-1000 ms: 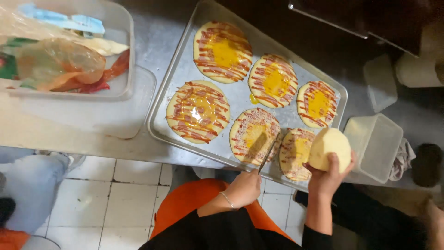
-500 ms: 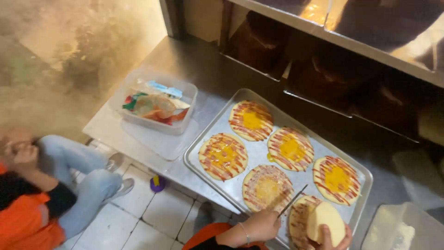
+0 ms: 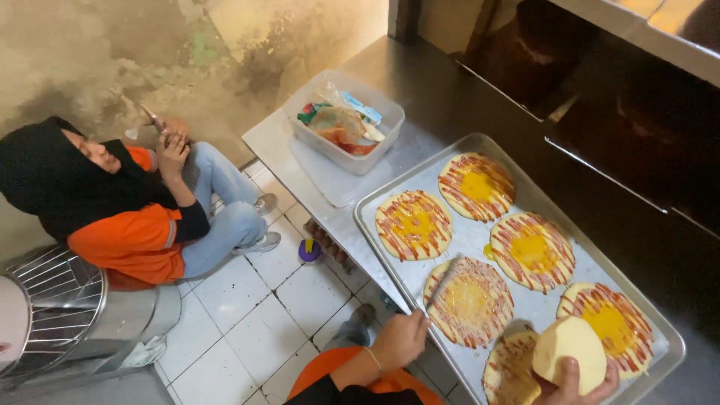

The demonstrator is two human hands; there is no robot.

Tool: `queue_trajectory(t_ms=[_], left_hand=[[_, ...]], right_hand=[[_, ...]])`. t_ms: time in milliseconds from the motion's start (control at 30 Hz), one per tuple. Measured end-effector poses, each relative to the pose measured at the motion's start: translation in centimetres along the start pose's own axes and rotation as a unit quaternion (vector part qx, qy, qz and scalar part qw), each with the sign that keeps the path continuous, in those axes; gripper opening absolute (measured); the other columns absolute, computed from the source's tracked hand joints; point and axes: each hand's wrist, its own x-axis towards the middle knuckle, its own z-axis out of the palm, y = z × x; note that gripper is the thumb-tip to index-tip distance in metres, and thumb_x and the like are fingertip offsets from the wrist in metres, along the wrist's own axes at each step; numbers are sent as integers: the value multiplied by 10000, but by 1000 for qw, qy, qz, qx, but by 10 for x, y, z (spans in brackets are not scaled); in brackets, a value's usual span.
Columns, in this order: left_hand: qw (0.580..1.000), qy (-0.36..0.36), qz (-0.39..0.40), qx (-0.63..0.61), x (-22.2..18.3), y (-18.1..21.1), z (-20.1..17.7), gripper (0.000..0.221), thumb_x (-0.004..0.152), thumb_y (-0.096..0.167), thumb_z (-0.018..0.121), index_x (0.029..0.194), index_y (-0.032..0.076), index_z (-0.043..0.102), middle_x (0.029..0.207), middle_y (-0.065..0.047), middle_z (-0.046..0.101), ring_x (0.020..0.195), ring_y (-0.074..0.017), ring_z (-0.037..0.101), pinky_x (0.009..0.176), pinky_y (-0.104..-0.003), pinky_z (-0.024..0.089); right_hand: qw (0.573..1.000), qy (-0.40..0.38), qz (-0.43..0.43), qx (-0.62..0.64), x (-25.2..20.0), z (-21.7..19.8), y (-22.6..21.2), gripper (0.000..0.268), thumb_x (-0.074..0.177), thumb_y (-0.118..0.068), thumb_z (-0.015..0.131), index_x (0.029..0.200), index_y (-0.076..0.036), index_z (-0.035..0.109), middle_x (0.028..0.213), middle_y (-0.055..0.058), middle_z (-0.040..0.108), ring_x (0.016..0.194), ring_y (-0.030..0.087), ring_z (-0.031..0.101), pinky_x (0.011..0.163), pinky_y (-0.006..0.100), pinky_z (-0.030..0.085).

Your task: Grating a block of cheese onto several small pizzas arranged on a baking tray using a manual hand grater.

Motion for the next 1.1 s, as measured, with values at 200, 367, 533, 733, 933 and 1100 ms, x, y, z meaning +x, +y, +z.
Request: queue_trajectory(t_ms=[200,367,533,733,933,1100], left_hand=[[926,247,-158,-239,17,-28,-18,366,1024,371,383,1070,79,598,930,-64,745,840,-167,727,682,-288,590],[854,364,-232,-292,65,-94,-17,259,972,343,562,939,87,560,967,-52,591,878,-167,632,740,-332,633],[798,391,-253,-383,78,-88,-17,369,866,130,757,743,127,409,809,-30,612,774,-142,616,679,-322,639],[789,361,-218,-446,80,-92,-20,515,857,35,751,714,168,275,652,23,359,679,-101,478,672,-306,552],[789,380,-285,-390,87,-101,-14,482,833,95,786,704,151,325,666,-44,464,652,-130,554,685,-345,638],[785,389,-246,-415,72,-88,-2,461,873,54,740,748,156,308,686,-21,410,628,-161,561,646,-326,607]], right_hand=[[993,-49,101,34,1,-21,-17,594,872,-422,572,1379,-305,285,1472,164,341,1263,402,426,730,469,526],[998,11,58,5,1,-58,4,551,903,-331,561,1391,-270,310,1457,176,353,1261,400,425,680,426,532],[997,71,-37,3,-1,-88,14,499,934,-259,562,1360,-178,315,1375,246,397,1208,423,474,740,478,545],[992,109,-8,-59,-4,-113,11,548,913,-323,548,1392,-186,318,1366,267,353,1145,469,447,536,431,521],[995,96,29,-19,3,-138,15,551,909,-340,561,1386,-254,301,1377,172,366,1198,368,437,550,414,480],[992,104,62,22,4,-154,18,538,875,-290,583,1350,-273,332,1442,77,336,1258,319,438,591,371,477]])
